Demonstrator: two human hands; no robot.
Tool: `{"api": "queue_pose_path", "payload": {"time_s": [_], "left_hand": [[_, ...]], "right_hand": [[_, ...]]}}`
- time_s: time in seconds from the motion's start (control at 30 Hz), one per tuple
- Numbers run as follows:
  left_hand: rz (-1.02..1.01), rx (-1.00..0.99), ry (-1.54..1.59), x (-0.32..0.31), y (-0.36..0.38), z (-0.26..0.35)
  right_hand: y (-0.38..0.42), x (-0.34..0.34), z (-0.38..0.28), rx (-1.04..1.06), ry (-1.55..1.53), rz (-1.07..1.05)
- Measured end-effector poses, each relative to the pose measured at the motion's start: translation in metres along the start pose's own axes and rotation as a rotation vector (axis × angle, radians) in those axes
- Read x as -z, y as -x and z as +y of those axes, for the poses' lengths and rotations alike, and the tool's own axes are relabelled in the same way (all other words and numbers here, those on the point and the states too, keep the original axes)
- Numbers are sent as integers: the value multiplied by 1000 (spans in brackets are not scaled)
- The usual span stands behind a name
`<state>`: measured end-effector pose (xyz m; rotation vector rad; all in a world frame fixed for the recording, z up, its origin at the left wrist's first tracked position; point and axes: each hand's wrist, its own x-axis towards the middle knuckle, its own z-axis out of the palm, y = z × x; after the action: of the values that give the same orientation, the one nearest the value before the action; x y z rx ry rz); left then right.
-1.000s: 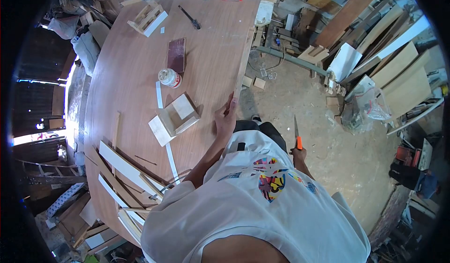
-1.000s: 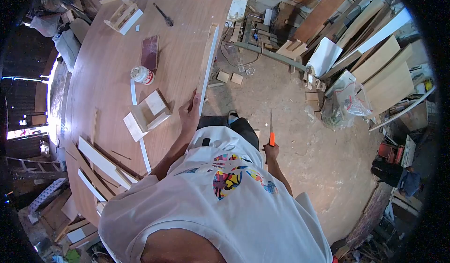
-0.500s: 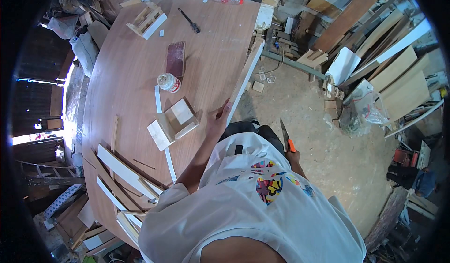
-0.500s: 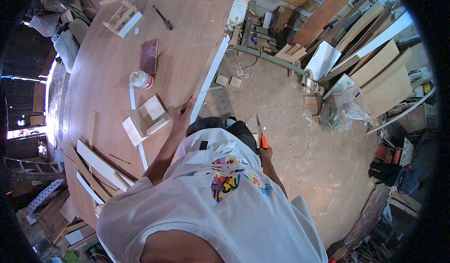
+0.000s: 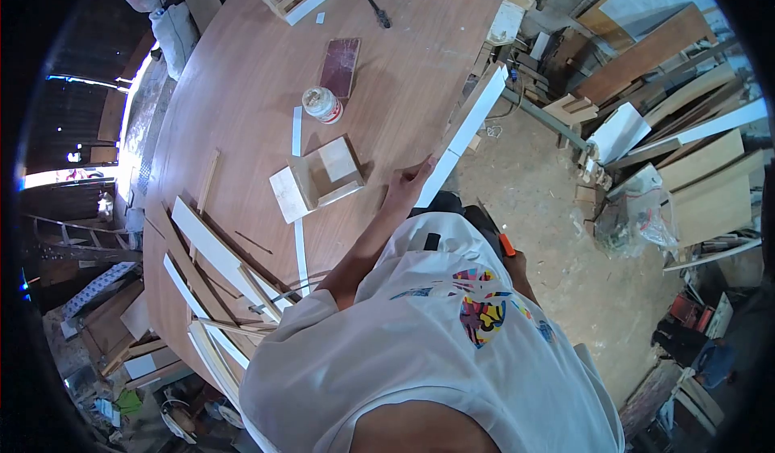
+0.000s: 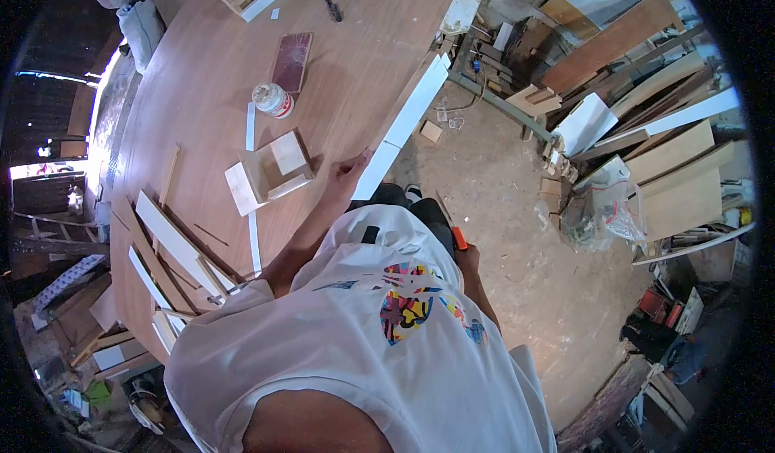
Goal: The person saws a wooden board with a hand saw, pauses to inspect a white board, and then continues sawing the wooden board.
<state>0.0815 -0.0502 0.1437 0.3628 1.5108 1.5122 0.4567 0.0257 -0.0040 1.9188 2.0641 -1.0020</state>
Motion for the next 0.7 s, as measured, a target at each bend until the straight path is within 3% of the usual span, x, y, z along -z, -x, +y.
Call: {"api": "queue_pose_path", "payload": {"time_s": [0.1,0.2,0.33,0.4,0.63,0.7], "left_hand": [[-88,95,79,15,-9,-31],[-157,174,304,-3,13,10],[-273,215,336,0,9,6],[-340,277,541,-2,10,11],[-269,297,516,-5,6,14],[-189,147,362,-5,5,9]], "right_hand": [[1,3,0,-8,-33,-30],[-4,4,0,-52,-88,-72],[-8,3,-1,-49,-1,-93],[-6,4,-3,-73,-21,-88],[-5,0,3,-66,-9,-95],[-4,0,3,-42,-26,-86]]}}
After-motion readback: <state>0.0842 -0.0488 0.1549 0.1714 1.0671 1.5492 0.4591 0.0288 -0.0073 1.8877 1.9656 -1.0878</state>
